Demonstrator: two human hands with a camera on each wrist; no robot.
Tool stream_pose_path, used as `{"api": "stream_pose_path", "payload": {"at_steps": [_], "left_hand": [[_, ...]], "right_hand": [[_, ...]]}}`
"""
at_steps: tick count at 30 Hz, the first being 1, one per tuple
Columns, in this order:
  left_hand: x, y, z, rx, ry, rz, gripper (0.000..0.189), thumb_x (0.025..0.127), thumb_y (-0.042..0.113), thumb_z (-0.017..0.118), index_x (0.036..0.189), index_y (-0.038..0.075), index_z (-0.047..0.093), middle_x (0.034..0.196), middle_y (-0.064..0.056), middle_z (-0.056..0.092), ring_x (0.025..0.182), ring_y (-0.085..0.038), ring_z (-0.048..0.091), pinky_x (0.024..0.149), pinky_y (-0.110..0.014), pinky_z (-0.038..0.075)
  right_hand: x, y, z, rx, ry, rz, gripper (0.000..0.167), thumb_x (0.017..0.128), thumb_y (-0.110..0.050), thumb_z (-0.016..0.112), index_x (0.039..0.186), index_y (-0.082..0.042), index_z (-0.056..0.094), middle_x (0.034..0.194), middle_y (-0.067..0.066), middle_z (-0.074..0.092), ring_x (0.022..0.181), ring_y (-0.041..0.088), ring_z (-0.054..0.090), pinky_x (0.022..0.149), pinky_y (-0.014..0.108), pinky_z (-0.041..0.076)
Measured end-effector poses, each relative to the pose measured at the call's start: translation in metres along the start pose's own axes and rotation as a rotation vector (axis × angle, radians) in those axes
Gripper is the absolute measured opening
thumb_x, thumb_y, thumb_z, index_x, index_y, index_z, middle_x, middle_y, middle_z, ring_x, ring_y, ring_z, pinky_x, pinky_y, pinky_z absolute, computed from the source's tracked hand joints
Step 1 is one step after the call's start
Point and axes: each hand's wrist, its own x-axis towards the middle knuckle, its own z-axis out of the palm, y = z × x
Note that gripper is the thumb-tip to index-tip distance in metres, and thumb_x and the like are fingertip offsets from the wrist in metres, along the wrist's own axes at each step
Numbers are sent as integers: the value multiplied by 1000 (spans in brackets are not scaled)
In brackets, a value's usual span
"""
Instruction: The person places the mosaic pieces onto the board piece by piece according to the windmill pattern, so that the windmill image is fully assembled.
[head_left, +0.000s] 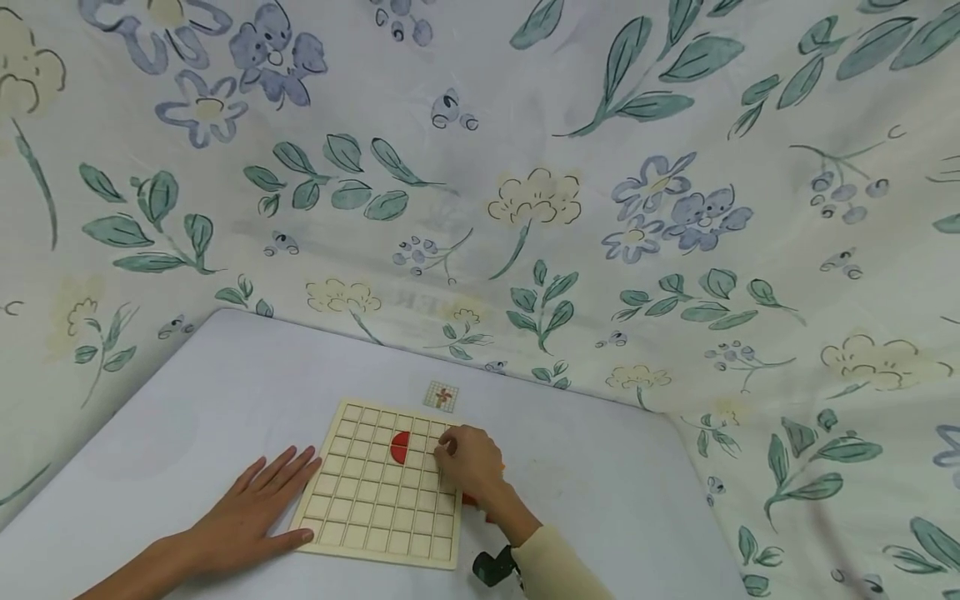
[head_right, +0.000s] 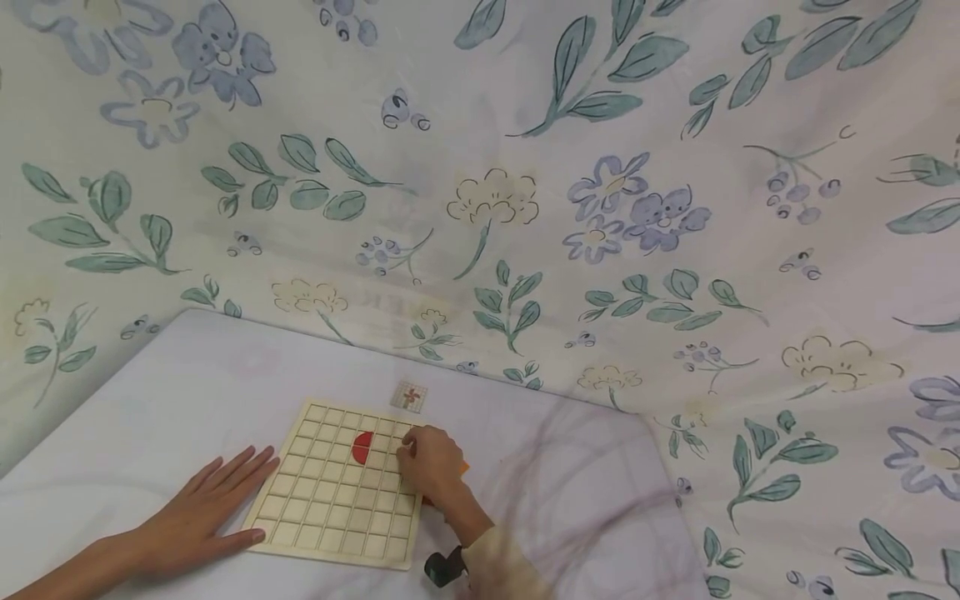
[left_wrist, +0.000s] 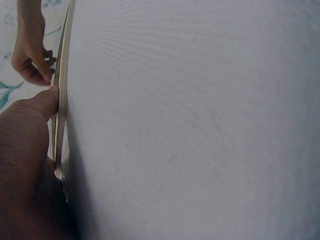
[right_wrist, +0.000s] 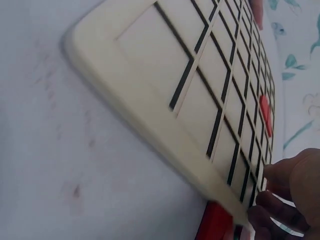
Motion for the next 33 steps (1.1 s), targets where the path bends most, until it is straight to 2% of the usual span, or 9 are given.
{"api": "stream_pose_path", "payload": {"at_steps": [5,9,12,15,22,26,33], "left_hand": [[-1,0,2,12,9,-5,87,90,60,60,155,11,29,159,-8,29,149,-14,0,113,-27,-12],[-2,0,2,17,-3,-20,87,89,61,59,154,11,30,157,-9,32,149,-12,-2,113,-27,-13],[-3,-1,3,25,-4,-22,88,89,62,58,155,12,29,157,-9,32,149,-12,-3,113,-27,-14],[-4,-1,4,38,9,-7,88,89,62,59,155,12,29,158,-8,31,149,-12,-3,113,-28,-13],[-4,-1,5,30,12,-11,88,89,61,59,155,12,28,159,-7,29,148,-10,-4,113,-27,-14],[-4,1,3,28,25,1,88,89,60,60,155,13,27,160,-4,26,148,-9,-5,112,-27,-14],[-2,1,2,52,58,42,92,88,56,64,157,14,21,164,6,8,148,-10,-6,113,-28,-13]], "right_hand": [[-5,15,-3,-34,48,-26,11,89,-16,70,97,-10,75,73,-5,60,54,3,48,43,22,39],[-10,30,-5,-90,65,0,16,89,-17,70,102,-9,75,82,-1,63,59,7,52,44,23,40],[-14,38,-4,-143,45,39,19,90,-18,70,106,-10,75,92,2,64,69,11,56,47,23,42],[-16,42,-4,-172,22,54,22,90,-20,69,108,-10,75,94,4,64,76,15,58,47,23,43],[-16,45,-7,-197,-27,18,25,92,-19,68,116,-15,73,94,3,60,73,12,51,46,22,40],[-15,45,-12,-179,-69,37,21,92,-16,69,112,-14,75,91,2,58,74,12,49,49,22,41],[-12,47,-19,-138,-106,75,15,90,-11,71,104,-12,76,87,-1,59,74,11,49,58,23,46]]}}
